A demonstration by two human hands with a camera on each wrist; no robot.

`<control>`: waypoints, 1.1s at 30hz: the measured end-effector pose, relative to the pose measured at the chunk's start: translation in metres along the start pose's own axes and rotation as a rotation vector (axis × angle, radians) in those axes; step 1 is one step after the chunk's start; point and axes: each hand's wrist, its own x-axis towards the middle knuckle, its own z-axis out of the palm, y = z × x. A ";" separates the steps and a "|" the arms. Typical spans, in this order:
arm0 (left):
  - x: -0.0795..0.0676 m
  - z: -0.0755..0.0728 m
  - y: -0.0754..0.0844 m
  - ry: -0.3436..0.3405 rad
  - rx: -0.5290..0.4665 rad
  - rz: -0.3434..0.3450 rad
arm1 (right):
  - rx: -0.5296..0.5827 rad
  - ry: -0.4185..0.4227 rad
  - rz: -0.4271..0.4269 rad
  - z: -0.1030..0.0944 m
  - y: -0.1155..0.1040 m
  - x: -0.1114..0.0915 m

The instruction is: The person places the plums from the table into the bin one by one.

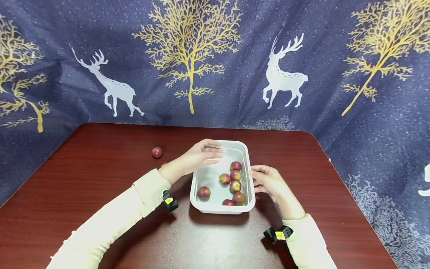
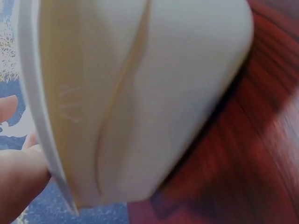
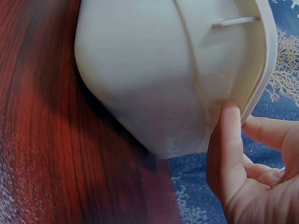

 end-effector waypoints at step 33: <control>-0.058 -0.075 0.006 0.300 0.580 0.281 | -0.018 0.014 -0.006 -0.001 0.002 0.000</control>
